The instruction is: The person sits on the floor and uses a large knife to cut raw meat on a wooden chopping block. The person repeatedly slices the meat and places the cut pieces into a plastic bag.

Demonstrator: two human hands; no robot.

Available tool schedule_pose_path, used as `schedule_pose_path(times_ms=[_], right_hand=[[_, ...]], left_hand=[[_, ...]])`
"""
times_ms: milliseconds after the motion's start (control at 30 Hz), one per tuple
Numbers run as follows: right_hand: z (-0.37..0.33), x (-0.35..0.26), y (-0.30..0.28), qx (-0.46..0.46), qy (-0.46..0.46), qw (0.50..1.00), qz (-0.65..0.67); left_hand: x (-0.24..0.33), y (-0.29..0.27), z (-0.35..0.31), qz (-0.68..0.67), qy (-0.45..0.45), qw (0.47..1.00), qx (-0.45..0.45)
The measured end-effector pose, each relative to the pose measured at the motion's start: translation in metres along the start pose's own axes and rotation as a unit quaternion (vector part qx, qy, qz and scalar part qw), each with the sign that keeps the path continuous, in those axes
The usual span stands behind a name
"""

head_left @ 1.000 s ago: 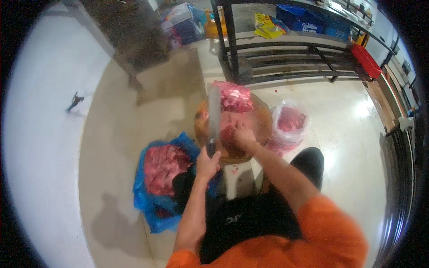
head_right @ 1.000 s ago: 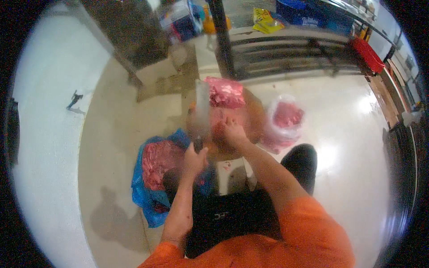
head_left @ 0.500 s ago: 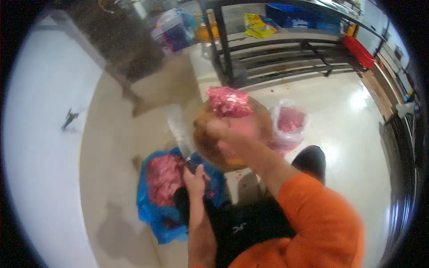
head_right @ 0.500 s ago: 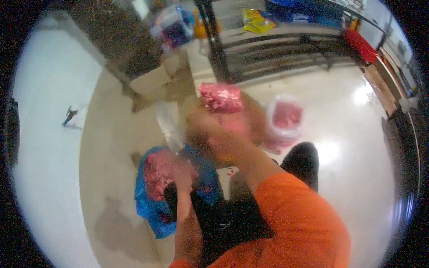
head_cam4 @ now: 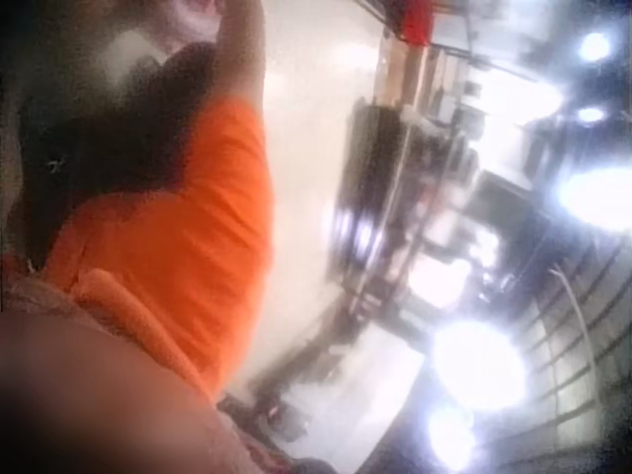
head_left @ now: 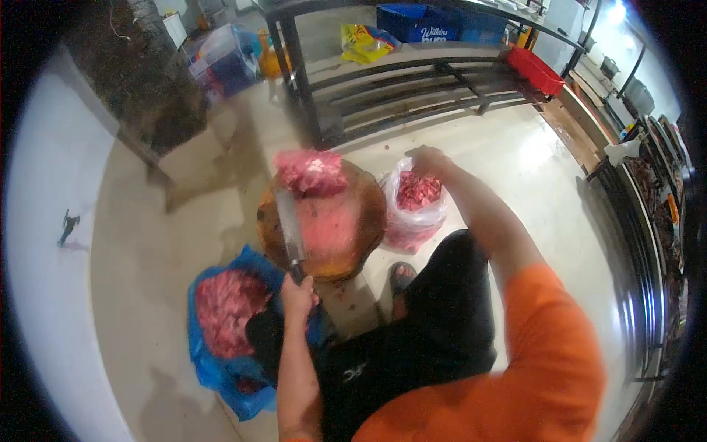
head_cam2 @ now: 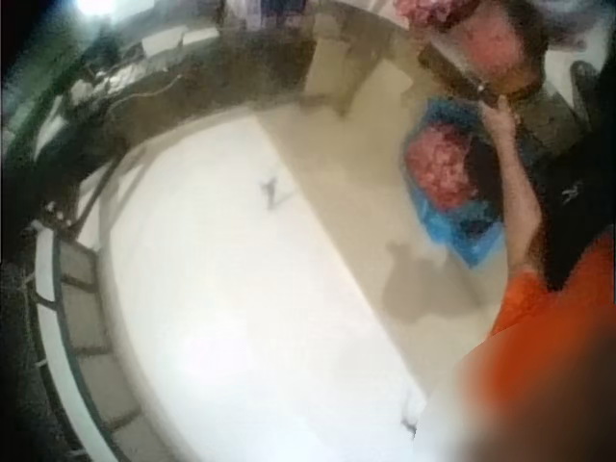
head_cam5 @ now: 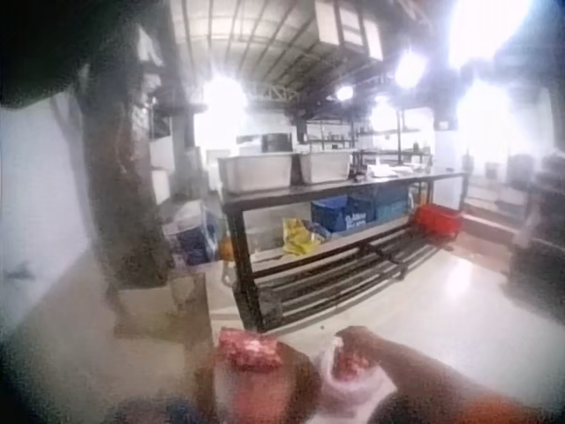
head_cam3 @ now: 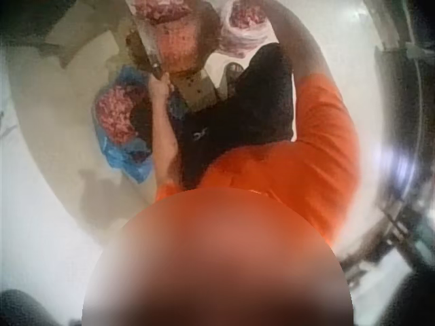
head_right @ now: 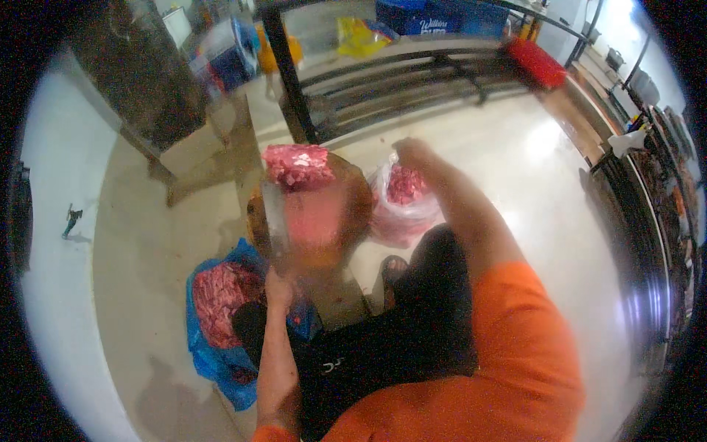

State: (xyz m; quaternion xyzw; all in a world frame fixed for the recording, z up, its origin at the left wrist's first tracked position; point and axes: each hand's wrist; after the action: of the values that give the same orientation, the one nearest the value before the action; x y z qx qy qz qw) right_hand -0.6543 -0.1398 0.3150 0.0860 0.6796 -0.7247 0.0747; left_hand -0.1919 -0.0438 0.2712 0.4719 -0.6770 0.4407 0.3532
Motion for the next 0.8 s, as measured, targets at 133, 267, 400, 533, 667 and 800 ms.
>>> schedule_pose_path(times_ms=[133,267,400,533,667,800], right_hand=[[0.039,0.011,0.001,-0.096,0.123,0.986,-0.054],[0.082,0.067,0.022,-0.057,-0.022,0.994,-0.091],[0.131,-0.047,0.053,0.054,-0.142,0.988,0.022],[0.143,-0.143,0.084,-0.017,-0.084,0.955,0.282],[0.157,-0.118,0.101,0.07,-0.031,0.976,0.205],[0.121,-0.133,0.094,-0.024,-0.054,0.861,0.506]], left_hand=[[-0.002,0.0,-0.002,0.0,-0.02,1.0,0.011],[0.016,0.029,-0.004,0.025,-0.015,0.999,-0.021],[-0.041,0.003,0.02,0.173,0.083,0.981,0.015],[-0.037,-0.007,0.015,0.214,0.073,0.972,0.055],[-0.016,0.023,0.023,0.171,0.065,0.983,0.023],[-0.006,0.01,0.017,0.122,-0.014,0.992,-0.008]])
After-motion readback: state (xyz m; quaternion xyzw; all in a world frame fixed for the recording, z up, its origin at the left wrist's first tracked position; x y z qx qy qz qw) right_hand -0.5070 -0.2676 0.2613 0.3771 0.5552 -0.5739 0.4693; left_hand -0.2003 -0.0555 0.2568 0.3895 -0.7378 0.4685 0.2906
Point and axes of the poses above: each hand's wrist, its own z-axis towards the middle knuckle, its own y-axis out of the palm, x = y × z, and after that the axes turned 5 degrees about z, right-handed
